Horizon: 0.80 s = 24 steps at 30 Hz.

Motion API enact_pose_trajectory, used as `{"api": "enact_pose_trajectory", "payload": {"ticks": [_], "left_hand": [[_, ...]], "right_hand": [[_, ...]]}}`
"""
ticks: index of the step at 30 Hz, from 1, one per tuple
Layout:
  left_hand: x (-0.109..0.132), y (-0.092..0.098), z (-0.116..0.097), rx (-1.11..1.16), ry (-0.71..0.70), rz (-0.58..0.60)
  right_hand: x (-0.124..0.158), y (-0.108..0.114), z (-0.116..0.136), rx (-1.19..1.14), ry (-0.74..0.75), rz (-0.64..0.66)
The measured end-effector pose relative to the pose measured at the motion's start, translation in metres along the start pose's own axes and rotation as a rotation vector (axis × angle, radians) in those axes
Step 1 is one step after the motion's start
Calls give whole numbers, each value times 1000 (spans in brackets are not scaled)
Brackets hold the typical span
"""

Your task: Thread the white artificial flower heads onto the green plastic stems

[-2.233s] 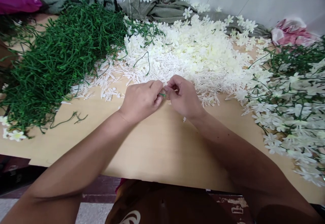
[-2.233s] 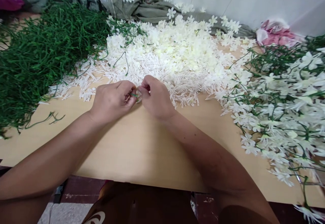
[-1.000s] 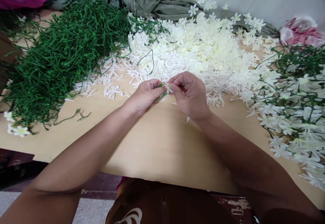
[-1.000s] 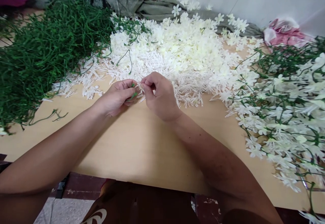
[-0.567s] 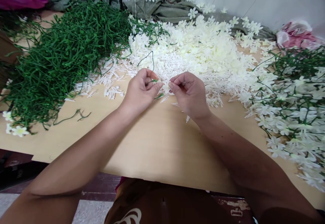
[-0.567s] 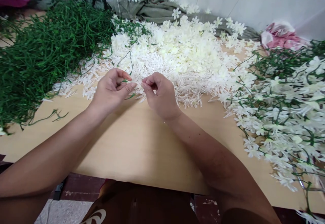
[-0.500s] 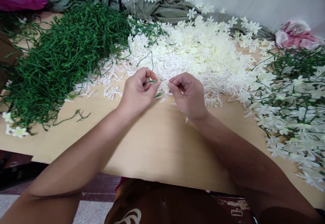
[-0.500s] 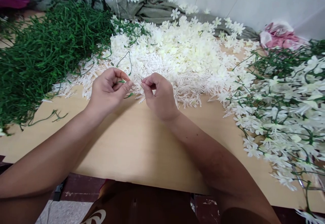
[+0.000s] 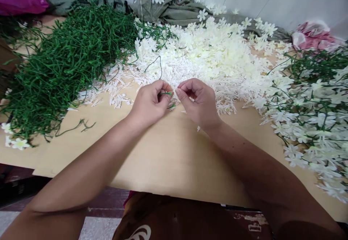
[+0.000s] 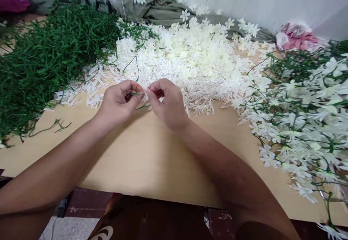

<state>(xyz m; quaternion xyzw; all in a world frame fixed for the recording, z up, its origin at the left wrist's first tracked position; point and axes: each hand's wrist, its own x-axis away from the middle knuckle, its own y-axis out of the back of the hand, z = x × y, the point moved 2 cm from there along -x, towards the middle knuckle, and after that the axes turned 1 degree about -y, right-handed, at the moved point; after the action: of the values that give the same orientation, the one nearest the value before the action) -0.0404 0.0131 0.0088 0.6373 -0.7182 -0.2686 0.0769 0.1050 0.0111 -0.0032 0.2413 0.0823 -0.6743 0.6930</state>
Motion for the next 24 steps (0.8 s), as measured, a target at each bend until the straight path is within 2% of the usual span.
{"api": "enact_pose_trajectory", "payload": {"ticks": [3, 6, 8, 13, 17, 24], "left_hand": [[-3, 4, -2, 228, 116, 93], [-5, 8, -2, 398, 222, 186], [-5, 11, -1, 469, 263, 216], [-5, 10, 2, 552, 328, 271], [-5, 9, 4, 571, 351, 301], [-5, 7, 7, 543, 344, 269]], "right_hand": [[-3, 5, 2, -76, 10, 95], [-5, 7, 3, -160, -10, 314], [-6, 7, 2, -193, -64, 410], [-7, 6, 0, -250, -188, 345], [-6, 4, 0, -283, -252, 360], [-1, -1, -2, -148, -185, 287]]}}
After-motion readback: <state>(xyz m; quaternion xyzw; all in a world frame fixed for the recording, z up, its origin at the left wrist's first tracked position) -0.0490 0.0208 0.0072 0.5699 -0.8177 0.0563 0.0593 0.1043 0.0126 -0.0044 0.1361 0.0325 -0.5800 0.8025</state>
